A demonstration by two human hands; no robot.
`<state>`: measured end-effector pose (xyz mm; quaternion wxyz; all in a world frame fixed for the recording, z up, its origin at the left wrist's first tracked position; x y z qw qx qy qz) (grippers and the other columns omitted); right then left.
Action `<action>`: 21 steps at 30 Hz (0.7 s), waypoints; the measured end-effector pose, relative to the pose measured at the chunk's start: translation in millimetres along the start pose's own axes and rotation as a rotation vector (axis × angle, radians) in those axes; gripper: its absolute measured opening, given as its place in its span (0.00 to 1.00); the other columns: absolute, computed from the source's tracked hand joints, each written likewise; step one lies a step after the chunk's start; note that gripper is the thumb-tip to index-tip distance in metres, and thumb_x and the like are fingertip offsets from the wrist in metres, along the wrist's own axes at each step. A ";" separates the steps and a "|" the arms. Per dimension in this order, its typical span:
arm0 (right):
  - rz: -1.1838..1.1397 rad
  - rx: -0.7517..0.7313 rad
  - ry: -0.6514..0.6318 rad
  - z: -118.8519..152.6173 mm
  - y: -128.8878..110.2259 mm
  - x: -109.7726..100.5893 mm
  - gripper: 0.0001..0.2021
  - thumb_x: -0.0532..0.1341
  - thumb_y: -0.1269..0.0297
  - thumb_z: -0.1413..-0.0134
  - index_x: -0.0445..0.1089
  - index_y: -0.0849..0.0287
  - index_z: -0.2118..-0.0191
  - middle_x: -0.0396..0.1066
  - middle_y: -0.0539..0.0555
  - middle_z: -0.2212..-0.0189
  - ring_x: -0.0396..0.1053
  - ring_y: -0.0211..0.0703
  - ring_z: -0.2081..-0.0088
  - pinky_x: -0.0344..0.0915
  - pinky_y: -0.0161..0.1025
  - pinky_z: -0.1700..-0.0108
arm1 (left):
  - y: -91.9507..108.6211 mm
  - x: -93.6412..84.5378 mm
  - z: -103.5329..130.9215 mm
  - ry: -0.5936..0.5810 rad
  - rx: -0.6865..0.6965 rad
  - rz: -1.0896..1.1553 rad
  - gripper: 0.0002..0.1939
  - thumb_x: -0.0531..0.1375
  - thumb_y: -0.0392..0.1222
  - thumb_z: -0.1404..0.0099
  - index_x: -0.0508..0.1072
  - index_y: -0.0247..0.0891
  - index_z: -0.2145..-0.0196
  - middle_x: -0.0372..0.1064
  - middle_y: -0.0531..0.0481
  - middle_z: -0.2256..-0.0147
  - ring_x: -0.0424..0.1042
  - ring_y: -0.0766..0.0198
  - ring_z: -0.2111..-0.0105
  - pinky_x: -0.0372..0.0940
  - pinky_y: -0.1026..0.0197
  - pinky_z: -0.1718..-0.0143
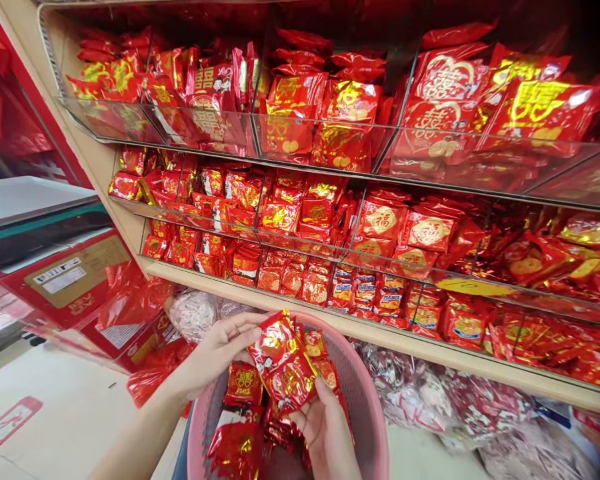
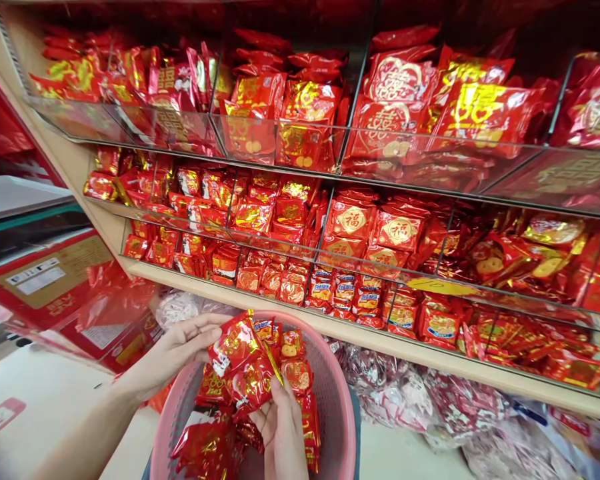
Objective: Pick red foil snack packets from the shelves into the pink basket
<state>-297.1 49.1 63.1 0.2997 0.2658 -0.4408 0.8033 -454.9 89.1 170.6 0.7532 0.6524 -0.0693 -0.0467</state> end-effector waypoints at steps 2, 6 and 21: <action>-0.003 -0.001 -0.001 -0.5 0.6 -0.2 0.24 0.69 0.51 0.64 0.68 0.56 0.60 0.77 0.53 0.60 0.73 0.48 0.57 0.69 0.43 0.58 | -1.9 2.7 0.2 -0.010 -0.003 -0.007 0.22 0.59 0.50 0.38 0.68 0.39 0.48 0.73 0.48 0.60 0.70 0.67 0.66 0.66 0.66 0.66; 0.011 -0.013 0.000 -0.6 -0.8 1.1 0.23 0.67 0.49 0.60 0.68 0.57 0.59 0.77 0.54 0.60 0.73 0.47 0.58 0.69 0.44 0.56 | -7.0 12.8 0.7 -0.063 0.011 -0.105 0.19 0.58 0.49 0.38 0.69 0.39 0.51 0.72 0.49 0.59 0.69 0.65 0.64 0.66 0.64 0.66; -0.001 -0.050 0.124 -0.8 6.4 -22.8 0.18 0.70 0.60 0.61 0.69 0.56 0.62 0.71 0.47 0.64 0.69 0.36 0.65 0.71 0.37 0.63 | -25.4 41.4 -3.2 0.057 0.219 -0.584 0.13 0.55 0.44 0.35 0.73 0.42 0.55 0.74 0.49 0.56 0.71 0.59 0.55 0.64 0.55 0.51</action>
Point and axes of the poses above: each hand's wrist, its own z-axis away from the middle knuckle, its own x-axis out of the palm, y = z × x, the point moved 8 cm from there along -z, towards the middle knuckle
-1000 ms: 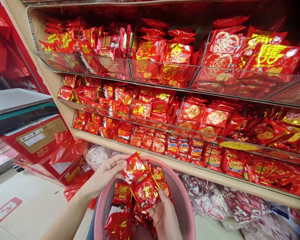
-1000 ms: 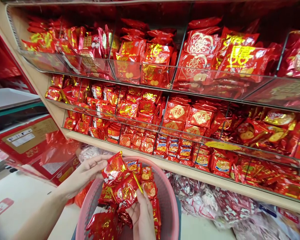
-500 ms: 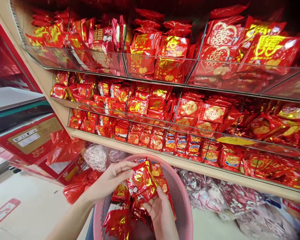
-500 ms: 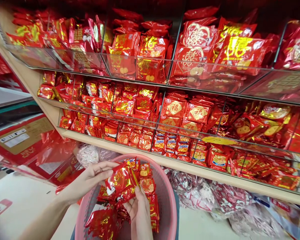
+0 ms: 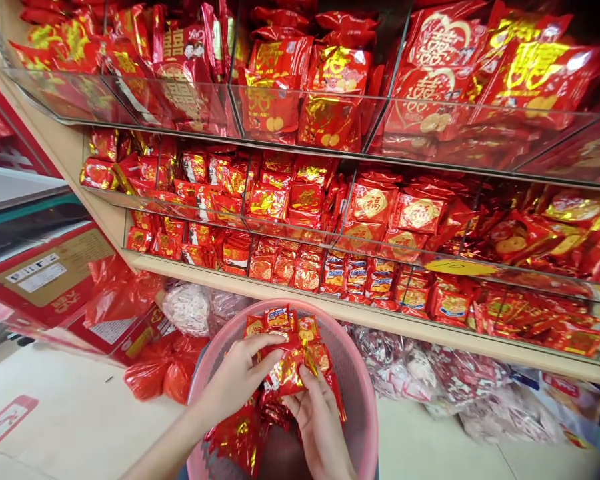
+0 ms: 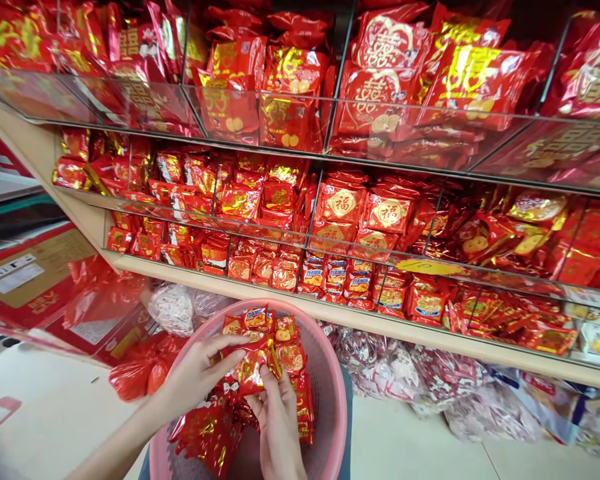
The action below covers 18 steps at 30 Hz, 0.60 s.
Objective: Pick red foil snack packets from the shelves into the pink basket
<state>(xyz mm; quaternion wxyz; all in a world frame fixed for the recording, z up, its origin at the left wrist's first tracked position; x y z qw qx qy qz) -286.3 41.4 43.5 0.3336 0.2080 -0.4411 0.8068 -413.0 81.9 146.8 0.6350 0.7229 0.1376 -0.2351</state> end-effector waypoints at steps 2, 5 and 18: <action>-0.014 0.008 -0.008 -0.9 2.4 -0.1 0.17 0.70 0.60 0.61 0.70 0.56 0.62 0.71 0.48 0.64 0.69 0.37 0.64 0.71 0.38 0.62 | -0.3 1.8 0.8 0.047 0.014 -0.032 0.12 0.54 0.42 0.35 0.73 0.42 0.56 0.74 0.48 0.57 0.71 0.60 0.56 0.64 0.55 0.52; -0.025 0.018 -0.034 -2.9 5.1 0.5 0.16 0.69 0.61 0.59 0.70 0.57 0.61 0.72 0.48 0.64 0.69 0.37 0.65 0.72 0.39 0.61 | -0.9 3.7 4.5 0.090 0.060 -0.110 0.13 0.51 0.42 0.33 0.72 0.43 0.55 0.72 0.48 0.56 0.70 0.60 0.55 0.64 0.54 0.51; -0.103 0.006 -0.074 6.1 18.8 8.1 0.20 0.70 0.63 0.61 0.69 0.53 0.58 0.73 0.49 0.62 0.70 0.34 0.67 0.68 0.33 0.66 | -4.3 38.5 26.6 -0.148 -0.019 -0.674 0.39 0.58 0.33 0.45 0.50 0.43 0.37 0.57 0.45 0.41 0.54 0.50 0.42 0.51 0.42 0.42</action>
Point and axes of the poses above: each hand's wrist, its own z-axis away from the middle knuckle, its own x-axis out of the palm, y = z × x, the point moved 8 cm from there along -z, towards the middle knuckle
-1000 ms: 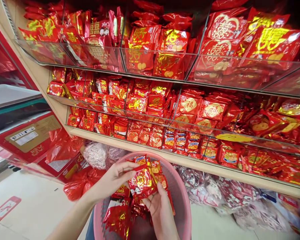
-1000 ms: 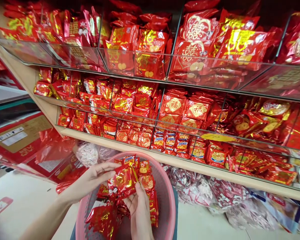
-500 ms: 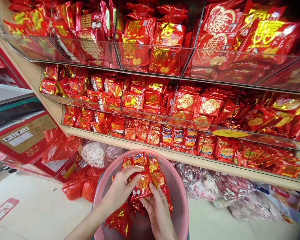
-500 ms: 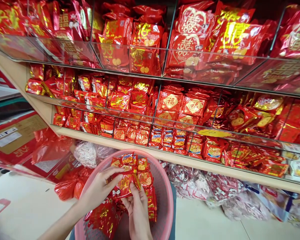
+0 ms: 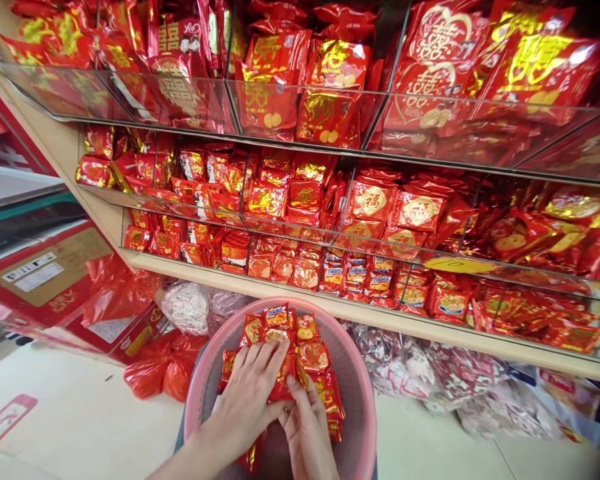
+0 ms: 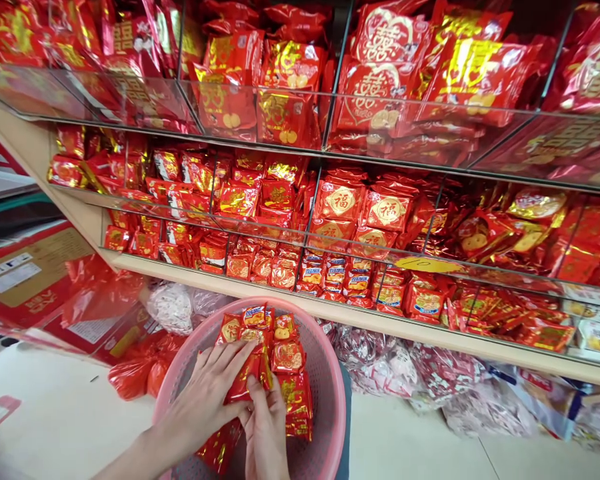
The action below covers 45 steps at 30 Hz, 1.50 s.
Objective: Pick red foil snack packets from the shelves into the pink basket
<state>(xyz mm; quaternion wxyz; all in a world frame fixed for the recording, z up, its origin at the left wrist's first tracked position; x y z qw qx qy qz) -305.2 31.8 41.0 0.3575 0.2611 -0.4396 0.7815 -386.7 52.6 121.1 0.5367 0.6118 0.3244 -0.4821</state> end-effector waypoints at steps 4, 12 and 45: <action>0.009 0.011 -0.012 4.5 9.5 -2.9 0.25 0.69 0.63 0.58 0.65 0.51 0.52 0.74 0.50 0.58 0.71 0.37 0.60 0.68 0.34 0.61 | -1.1 7.5 0.5 -0.052 -0.027 -0.009 0.39 0.58 0.33 0.47 0.53 0.40 0.38 0.60 0.44 0.43 0.57 0.50 0.44 0.49 0.43 0.41; 0.119 0.050 -0.058 12.2 6.3 -18.9 0.24 0.64 0.47 0.56 0.67 0.53 0.53 0.75 0.55 0.56 0.71 0.47 0.55 0.68 0.43 0.57 | -3.9 4.2 14.6 -0.008 0.035 0.085 0.37 0.60 0.38 0.46 0.55 0.41 0.39 0.62 0.43 0.44 0.60 0.49 0.46 0.51 0.42 0.43; 0.294 -0.266 0.182 30.6 -71.4 -126.8 0.21 0.67 0.54 0.58 0.70 0.57 0.56 0.76 0.55 0.62 0.73 0.43 0.64 0.69 0.42 0.59 | -0.1 204.8 46.6 -0.313 0.217 -0.275 0.30 0.60 0.36 0.43 0.59 0.36 0.42 0.65 0.38 0.48 0.63 0.48 0.47 0.55 0.44 0.43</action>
Point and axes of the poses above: each hand's wrist, its own z-axis away from the middle knuckle, its own x-axis out of the palm, y = z × x, the point moved 8 cm from there along -z, towards the middle knuckle
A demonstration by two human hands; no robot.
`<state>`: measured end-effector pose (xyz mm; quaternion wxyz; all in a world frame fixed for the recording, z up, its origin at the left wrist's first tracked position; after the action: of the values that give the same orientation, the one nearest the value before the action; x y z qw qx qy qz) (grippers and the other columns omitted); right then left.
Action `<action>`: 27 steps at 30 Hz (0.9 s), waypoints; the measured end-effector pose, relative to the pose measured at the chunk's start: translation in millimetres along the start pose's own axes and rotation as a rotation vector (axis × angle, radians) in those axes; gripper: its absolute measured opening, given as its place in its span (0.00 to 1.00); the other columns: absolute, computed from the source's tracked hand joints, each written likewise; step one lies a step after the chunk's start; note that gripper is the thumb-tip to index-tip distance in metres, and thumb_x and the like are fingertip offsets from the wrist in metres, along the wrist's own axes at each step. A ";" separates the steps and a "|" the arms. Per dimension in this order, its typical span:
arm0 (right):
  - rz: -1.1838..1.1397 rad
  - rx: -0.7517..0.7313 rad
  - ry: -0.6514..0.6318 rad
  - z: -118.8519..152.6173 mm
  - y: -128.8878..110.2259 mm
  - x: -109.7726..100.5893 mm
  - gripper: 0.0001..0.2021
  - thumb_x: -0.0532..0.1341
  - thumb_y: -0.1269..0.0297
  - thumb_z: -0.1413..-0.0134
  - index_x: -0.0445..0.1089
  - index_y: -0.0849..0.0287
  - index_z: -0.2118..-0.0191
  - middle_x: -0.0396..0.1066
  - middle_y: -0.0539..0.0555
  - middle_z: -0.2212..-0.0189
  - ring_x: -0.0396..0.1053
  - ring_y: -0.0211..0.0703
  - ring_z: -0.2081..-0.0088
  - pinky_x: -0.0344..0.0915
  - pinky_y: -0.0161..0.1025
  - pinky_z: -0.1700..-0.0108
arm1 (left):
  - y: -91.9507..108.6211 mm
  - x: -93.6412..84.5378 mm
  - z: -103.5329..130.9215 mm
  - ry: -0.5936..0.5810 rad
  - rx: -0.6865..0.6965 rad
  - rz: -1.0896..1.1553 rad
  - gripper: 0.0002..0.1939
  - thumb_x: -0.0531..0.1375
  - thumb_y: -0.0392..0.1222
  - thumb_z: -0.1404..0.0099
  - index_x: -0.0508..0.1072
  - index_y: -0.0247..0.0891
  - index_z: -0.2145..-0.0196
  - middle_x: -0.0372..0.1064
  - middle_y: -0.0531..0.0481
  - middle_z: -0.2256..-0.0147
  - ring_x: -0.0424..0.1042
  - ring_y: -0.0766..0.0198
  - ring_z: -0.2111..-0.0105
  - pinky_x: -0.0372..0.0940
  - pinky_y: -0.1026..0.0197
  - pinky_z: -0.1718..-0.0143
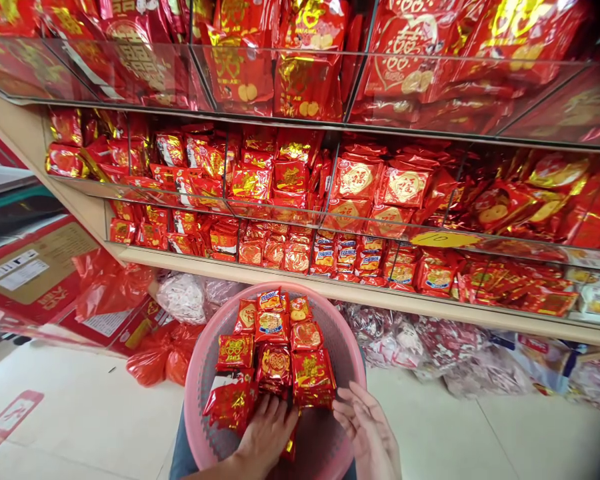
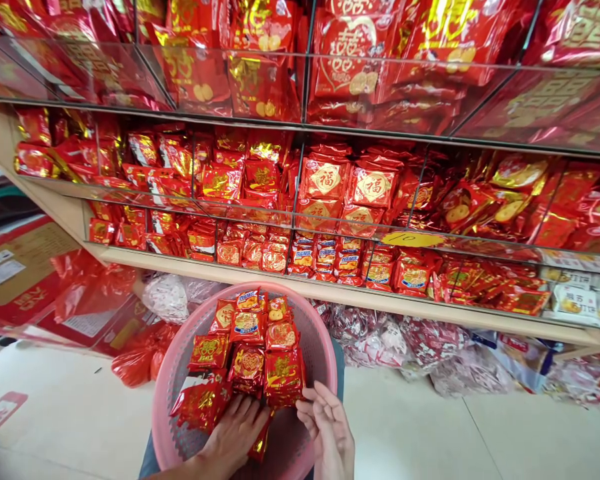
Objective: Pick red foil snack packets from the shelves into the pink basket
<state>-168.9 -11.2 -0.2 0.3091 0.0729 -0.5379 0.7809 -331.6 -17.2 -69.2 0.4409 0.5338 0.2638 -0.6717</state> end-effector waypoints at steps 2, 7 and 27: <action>0.003 0.001 0.004 1.3 1.7 1.4 0.21 0.68 0.54 0.58 0.71 0.57 0.57 0.76 0.55 0.63 0.73 0.43 0.65 0.69 0.42 0.59 | 0.1 1.5 -1.9 0.029 -0.010 -0.014 0.26 0.56 0.35 0.39 0.61 0.37 0.43 0.66 0.37 0.48 0.63 0.49 0.47 0.55 0.43 0.44; 0.002 -0.004 0.019 6.8 4.1 6.6 0.20 0.69 0.54 0.61 0.73 0.57 0.61 0.77 0.55 0.67 0.73 0.43 0.67 0.69 0.41 0.61 | 0.6 -0.9 -6.1 0.130 -0.053 -0.071 0.19 0.49 0.35 0.33 0.65 0.41 0.46 0.70 0.41 0.53 0.67 0.51 0.51 0.57 0.43 0.47; 0.024 0.059 0.033 1.3 23.0 6.7 0.21 0.72 0.52 0.69 0.75 0.58 0.66 0.78 0.56 0.72 0.75 0.44 0.71 0.71 0.38 0.67 | -7.7 9.1 -6.4 0.046 -0.041 0.035 0.26 0.58 0.39 0.41 0.63 0.36 0.44 0.67 0.38 0.49 0.67 0.48 0.49 0.57 0.44 0.44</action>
<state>-187.5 -14.9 -15.0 0.3063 0.0628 -0.5103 0.8011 -335.7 -11.1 -80.6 0.4574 0.5444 0.2783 -0.6457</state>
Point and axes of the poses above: each hand's wrist, its own z-axis away from the middle knuckle, its own x-axis out of the palm, y = z × x, the point moved 8 cm from there along -z, towards the middle knuckle
